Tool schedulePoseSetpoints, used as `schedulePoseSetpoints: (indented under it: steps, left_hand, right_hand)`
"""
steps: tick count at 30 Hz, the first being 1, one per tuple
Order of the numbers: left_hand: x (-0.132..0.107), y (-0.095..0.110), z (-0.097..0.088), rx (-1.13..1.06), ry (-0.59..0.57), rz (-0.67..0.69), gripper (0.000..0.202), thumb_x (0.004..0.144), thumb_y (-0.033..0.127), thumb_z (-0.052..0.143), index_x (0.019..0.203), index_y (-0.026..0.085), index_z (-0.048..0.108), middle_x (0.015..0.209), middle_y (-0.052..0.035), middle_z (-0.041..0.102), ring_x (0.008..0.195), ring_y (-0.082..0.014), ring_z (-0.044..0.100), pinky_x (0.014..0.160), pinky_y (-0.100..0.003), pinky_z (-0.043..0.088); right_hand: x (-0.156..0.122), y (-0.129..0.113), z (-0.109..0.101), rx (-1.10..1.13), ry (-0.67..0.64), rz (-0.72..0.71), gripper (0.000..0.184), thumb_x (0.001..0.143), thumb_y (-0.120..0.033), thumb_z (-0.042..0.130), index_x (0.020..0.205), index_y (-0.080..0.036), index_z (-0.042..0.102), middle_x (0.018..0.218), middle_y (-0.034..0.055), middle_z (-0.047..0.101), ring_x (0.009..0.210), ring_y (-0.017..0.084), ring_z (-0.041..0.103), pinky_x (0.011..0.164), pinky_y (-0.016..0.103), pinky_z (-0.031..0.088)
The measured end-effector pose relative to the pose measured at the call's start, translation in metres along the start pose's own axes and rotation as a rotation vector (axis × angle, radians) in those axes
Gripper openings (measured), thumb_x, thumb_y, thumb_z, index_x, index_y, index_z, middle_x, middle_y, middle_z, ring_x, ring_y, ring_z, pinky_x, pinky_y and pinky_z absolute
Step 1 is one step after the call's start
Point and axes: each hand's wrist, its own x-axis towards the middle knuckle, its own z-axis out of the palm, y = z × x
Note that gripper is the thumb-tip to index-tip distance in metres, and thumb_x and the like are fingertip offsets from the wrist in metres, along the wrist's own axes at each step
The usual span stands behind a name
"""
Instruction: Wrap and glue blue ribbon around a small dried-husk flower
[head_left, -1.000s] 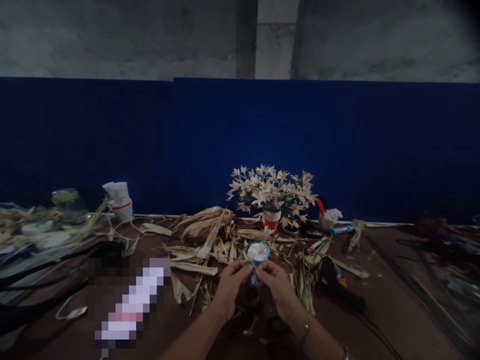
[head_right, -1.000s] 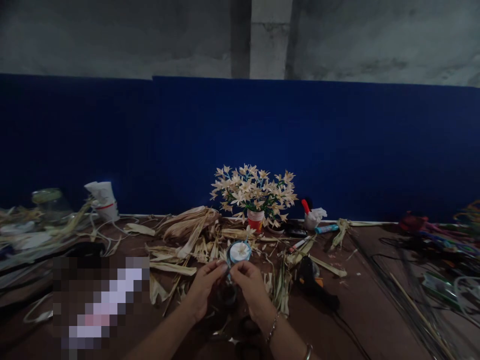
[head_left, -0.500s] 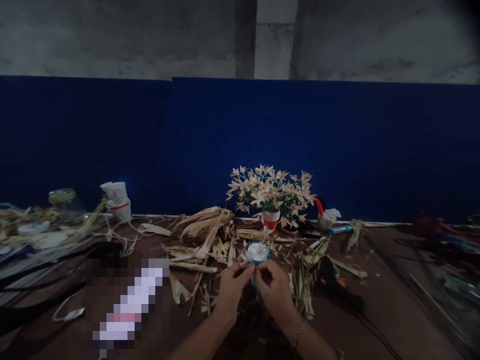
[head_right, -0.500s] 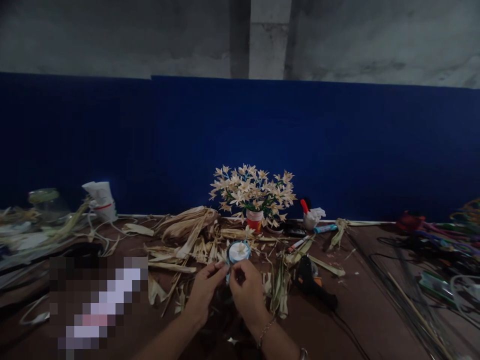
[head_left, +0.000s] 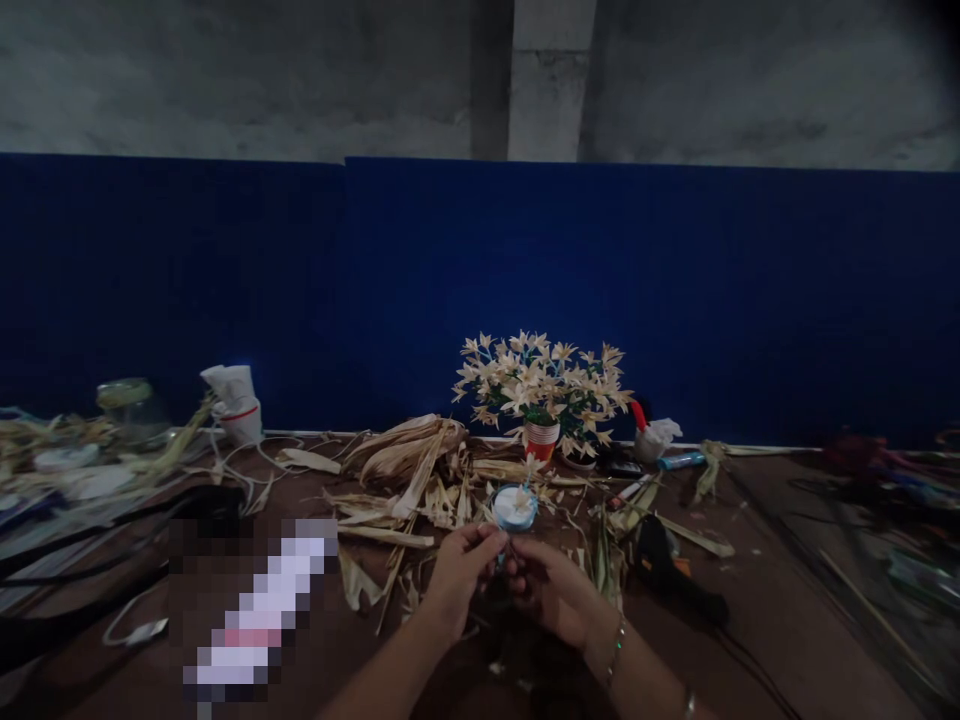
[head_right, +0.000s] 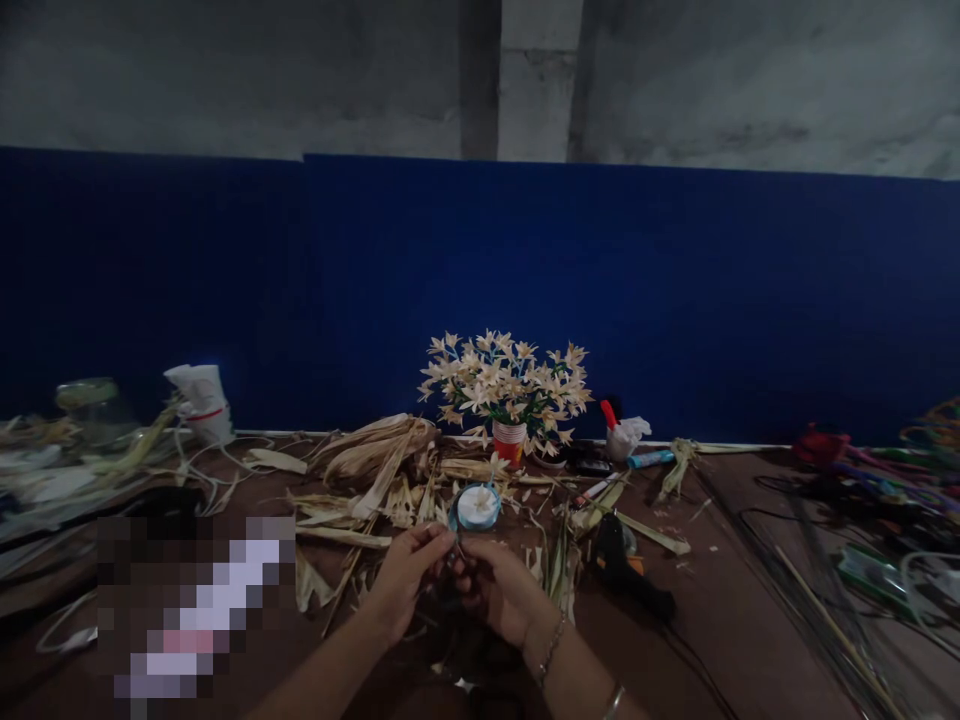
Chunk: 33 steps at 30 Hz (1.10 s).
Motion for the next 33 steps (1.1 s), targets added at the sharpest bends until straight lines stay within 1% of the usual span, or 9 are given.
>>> schedulePoseSetpoints:
  steps: [2,4,6,9,13,16,21,28,33]
  left_hand:
    - [0.0,0.0,-0.001,-0.007,-0.043,-0.004,0.027,0.059,0.037,0.065,0.059,0.014,0.05,0.049,0.0015,0.055,0.041,-0.0066,0.045,0.04,-0.017,0.029]
    - [0.0,0.0,-0.002,-0.018,-0.048,0.006,0.028,0.057,0.036,0.066,0.06,0.014,0.051,0.052,0.0011,0.056,0.045,-0.008,0.049,0.043,-0.018,0.034]
    - [-0.001,0.0,-0.002,-0.026,-0.046,0.006,0.028,0.056,0.035,0.068,0.061,0.014,0.051,0.053,0.0013,0.056,0.047,-0.0086,0.051,0.047,-0.019,0.037]
    - [-0.001,0.0,-0.002,-0.044,-0.051,-0.01,0.027,0.056,0.034,0.068,0.061,0.014,0.05,0.052,0.0018,0.056,0.047,-0.0089,0.051,0.048,-0.019,0.037]
    - [-0.001,-0.003,0.0,-0.082,-0.029,-0.029,0.026,0.057,0.034,0.067,0.062,0.015,0.051,0.051,0.0024,0.057,0.045,-0.0085,0.05,0.043,-0.017,0.032]
    - [0.0,-0.003,0.001,-0.149,0.029,-0.054,0.026,0.053,0.031,0.07,0.064,0.015,0.053,0.05,0.0044,0.055,0.043,-0.0065,0.046,0.042,-0.017,0.031]
    - [0.001,-0.004,0.001,-0.181,0.066,-0.07,0.029,0.052,0.032,0.071,0.07,0.013,0.057,0.048,0.0041,0.052,0.04,-0.0055,0.044,0.04,-0.017,0.03]
    - [-0.001,-0.005,0.003,-0.189,0.096,-0.069,0.023,0.056,0.031,0.069,0.062,0.014,0.055,0.046,0.006,0.049,0.039,-0.0044,0.042,0.041,-0.016,0.029]
    - [-0.005,-0.006,0.006,-0.193,0.122,-0.038,0.023,0.056,0.031,0.068,0.062,0.014,0.055,0.045,0.0065,0.048,0.039,-0.0045,0.041,0.041,-0.016,0.028]
  right_hand:
    - [-0.002,-0.004,-0.002,0.127,-0.111,0.136,0.013,0.066,-0.024,0.06,0.07,-0.012,0.056,0.055,-0.0036,0.052,0.044,0.004,0.044,0.04,0.014,0.028]
    - [-0.004,-0.006,-0.004,0.205,-0.202,0.199,0.012,0.066,-0.021,0.059,0.072,-0.011,0.055,0.055,-0.0034,0.052,0.044,0.004,0.044,0.039,0.013,0.026]
    - [-0.005,-0.006,-0.005,0.225,-0.25,0.225,0.012,0.066,-0.019,0.058,0.074,-0.011,0.055,0.056,-0.0029,0.051,0.045,0.004,0.043,0.038,0.013,0.025]
    - [-0.005,-0.004,-0.006,0.209,-0.231,0.188,0.011,0.064,-0.017,0.06,0.072,-0.011,0.055,0.056,-0.0031,0.05,0.044,0.003,0.042,0.039,0.012,0.025]
    - [-0.005,-0.001,-0.001,0.112,-0.122,-0.046,0.008,0.062,-0.016,0.061,0.065,-0.013,0.054,0.054,-0.0045,0.05,0.046,0.004,0.042,0.041,0.013,0.027]
    - [-0.005,0.002,0.005,-0.007,-0.03,-0.221,0.014,0.059,-0.02,0.064,0.057,-0.014,0.051,0.05,-0.0054,0.047,0.045,0.005,0.041,0.044,0.016,0.031]
    - [-0.001,0.006,0.009,-0.207,0.11,-0.477,0.02,0.061,-0.03,0.064,0.059,-0.016,0.05,0.051,-0.0053,0.045,0.047,0.007,0.039,0.047,0.019,0.032]
    - [-0.003,0.008,0.009,-0.726,0.293,-0.801,0.014,0.071,-0.027,0.052,0.063,-0.016,0.051,0.057,-0.0037,0.046,0.055,0.01,0.041,0.052,0.02,0.034]
    - [-0.01,0.006,0.012,-1.005,0.35,-0.99,0.011,0.074,-0.019,0.046,0.065,-0.017,0.05,0.061,-0.0014,0.048,0.057,0.011,0.044,0.054,0.021,0.034]
